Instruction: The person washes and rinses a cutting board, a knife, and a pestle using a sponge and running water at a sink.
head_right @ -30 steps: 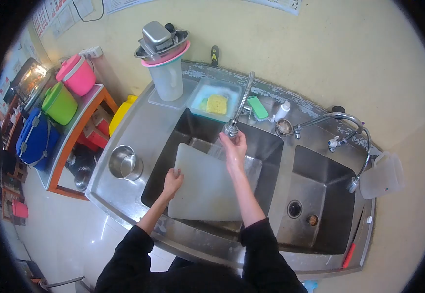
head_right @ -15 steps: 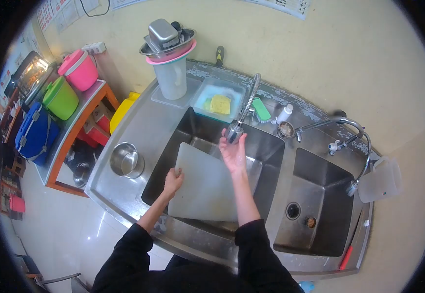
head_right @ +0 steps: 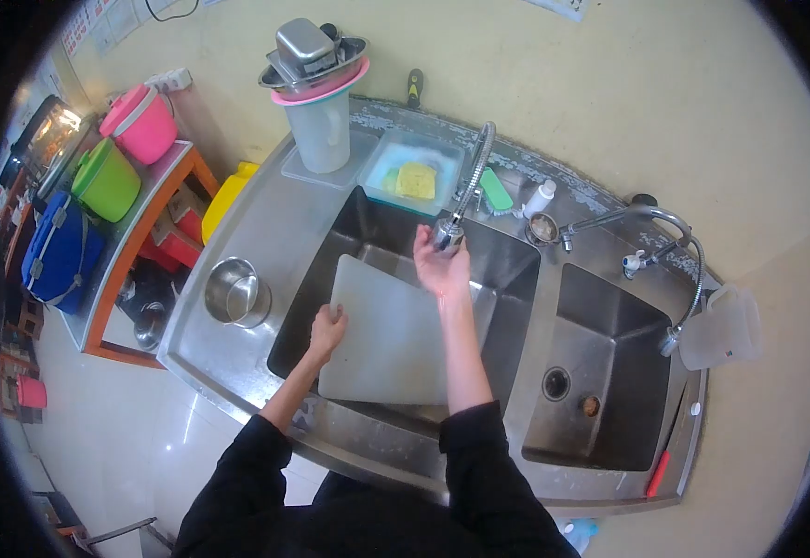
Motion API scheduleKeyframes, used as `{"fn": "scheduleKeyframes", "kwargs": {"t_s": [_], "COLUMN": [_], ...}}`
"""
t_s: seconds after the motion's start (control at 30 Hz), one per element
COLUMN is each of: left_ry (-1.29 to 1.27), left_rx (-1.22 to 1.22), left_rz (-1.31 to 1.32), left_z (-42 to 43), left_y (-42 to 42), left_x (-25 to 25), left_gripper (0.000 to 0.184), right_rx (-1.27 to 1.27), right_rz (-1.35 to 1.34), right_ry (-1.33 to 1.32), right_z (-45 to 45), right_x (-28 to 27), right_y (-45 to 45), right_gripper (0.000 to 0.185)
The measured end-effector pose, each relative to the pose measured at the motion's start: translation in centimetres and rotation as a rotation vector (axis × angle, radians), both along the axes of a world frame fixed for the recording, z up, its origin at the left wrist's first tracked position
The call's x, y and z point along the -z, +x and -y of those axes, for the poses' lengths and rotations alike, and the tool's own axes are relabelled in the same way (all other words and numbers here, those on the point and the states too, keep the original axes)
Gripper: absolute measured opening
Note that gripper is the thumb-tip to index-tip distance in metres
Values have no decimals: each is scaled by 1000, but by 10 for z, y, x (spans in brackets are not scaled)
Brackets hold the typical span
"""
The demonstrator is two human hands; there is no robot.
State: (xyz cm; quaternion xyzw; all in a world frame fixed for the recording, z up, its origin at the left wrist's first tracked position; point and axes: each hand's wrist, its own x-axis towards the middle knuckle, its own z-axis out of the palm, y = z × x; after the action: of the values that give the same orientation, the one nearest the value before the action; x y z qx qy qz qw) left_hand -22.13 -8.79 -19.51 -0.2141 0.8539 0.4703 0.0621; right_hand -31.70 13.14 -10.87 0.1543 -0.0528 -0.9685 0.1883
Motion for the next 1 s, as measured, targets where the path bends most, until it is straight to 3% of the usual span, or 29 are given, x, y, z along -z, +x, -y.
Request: {"fn": "scheduleKeyframes", "kwargs": {"t_s": [0.07,0.17,0.27,0.37,0.47,0.57,0.67,0.77,0.87,1.0], "left_ry": [16,-4,23,-1,32,24,16,40,9,40], "left_rx": [4,23,5,3,19,1,29,4,9,3], "left_rz": [-17,-6,2,-15,10,-12,-43,-5,-18,-43], "left_z": [2,1,2,1,3,2,4,3,4,6], "left_y": [-1,-1,-2,-1,-1,0,-2,-1,-2,-1], "left_x": [5,-1,3,3,3,3,11,1,7,11], "left_gripper": [36,35,35,35,35,34,34,34,33,33], "right_rx": [104,257,271,152,21,-95,-117,246,285,233], "right_rz": [107,-158,-197,-192,-119,7,-70,-102,-202,-215], "right_ry": [-78,-128,-177,-222,-136,-20,-112,40,-207,-227], "right_z": [8,9,13,10,-2,-10,-18,3,9,9], "right_x": [-23,-12,-1,-2,20,6,12,-15,-6,-3], "right_y": [14,32,27,19,-3,-8,-7,20,30,23], "right_gripper": [37,31,27,31,36,43,44,32,22,27]}}
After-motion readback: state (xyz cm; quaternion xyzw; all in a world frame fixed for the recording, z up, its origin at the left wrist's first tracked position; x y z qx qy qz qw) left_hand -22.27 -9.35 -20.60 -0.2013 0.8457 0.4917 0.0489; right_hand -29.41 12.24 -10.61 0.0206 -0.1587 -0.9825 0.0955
